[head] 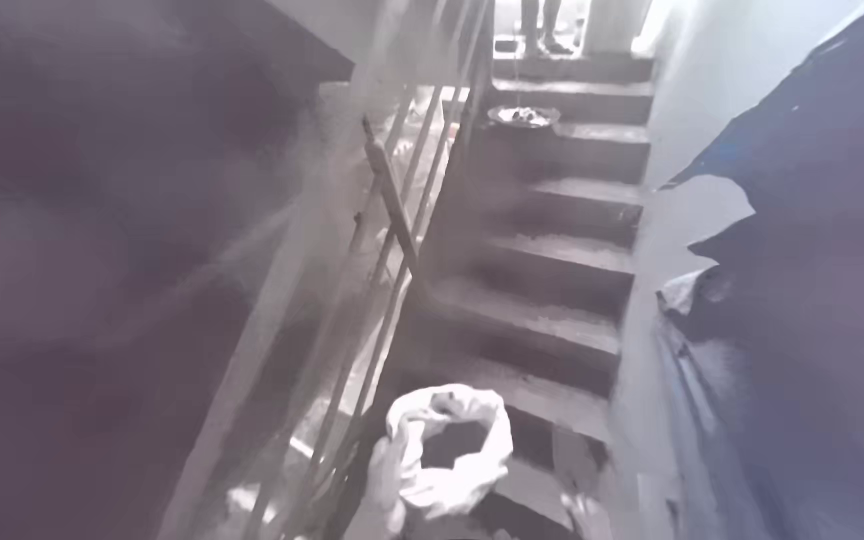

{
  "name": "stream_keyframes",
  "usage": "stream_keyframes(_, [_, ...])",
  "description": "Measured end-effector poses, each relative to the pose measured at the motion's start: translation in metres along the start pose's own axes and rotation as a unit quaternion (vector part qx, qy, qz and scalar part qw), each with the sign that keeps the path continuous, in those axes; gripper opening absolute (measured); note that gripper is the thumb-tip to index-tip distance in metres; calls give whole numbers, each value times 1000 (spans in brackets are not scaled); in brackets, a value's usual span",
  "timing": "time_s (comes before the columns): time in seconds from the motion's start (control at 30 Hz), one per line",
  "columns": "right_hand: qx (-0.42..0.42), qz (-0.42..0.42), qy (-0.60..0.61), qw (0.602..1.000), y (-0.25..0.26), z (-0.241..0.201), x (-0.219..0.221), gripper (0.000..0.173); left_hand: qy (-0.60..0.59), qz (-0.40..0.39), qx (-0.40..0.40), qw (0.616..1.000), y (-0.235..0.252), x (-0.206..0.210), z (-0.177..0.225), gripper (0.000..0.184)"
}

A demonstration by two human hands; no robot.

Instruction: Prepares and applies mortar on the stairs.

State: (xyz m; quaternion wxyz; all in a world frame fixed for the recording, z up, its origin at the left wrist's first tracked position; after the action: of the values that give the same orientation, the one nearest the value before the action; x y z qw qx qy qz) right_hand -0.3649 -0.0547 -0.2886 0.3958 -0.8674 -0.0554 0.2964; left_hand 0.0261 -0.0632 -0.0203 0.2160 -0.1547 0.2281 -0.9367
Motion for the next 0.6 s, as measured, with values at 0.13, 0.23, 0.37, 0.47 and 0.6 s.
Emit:
stream_keyframes(0.13, [-51,1,121,991,-2,-114,-48,40,4,14,8,1000,2,36,70,31])
stream_keyframes(0.23, [-97,-1,200,975,9,-213,-71,46,1,9,29,1000,16,65,111,32])
stream_keyframes(0.37, [-155,-12,195,968,47,-327,-79,42,-16,-28,46,998,48,104,147,28])
stream_keyframes(0.47, [-166,-40,80,982,73,-386,-82,41,-15,-16,45,999,84,119,176,36])
stream_keyframes(0.6, [-125,5,43,991,67,-434,-118,44,-50,-7,24,998,126,140,223,39])
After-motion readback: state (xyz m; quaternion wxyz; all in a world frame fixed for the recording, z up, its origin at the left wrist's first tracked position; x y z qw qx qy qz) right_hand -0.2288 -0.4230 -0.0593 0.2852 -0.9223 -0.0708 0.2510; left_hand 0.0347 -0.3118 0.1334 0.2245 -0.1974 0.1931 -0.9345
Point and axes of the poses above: each hand's wrist, its own y-axis towards the middle knuckle, its own x-axis out of the palm, z = x × y, the point moved 7 cm from there along y, towards the middle knuckle, and after that the axes turned 6 degrees about -z, right-handed, at the moved point
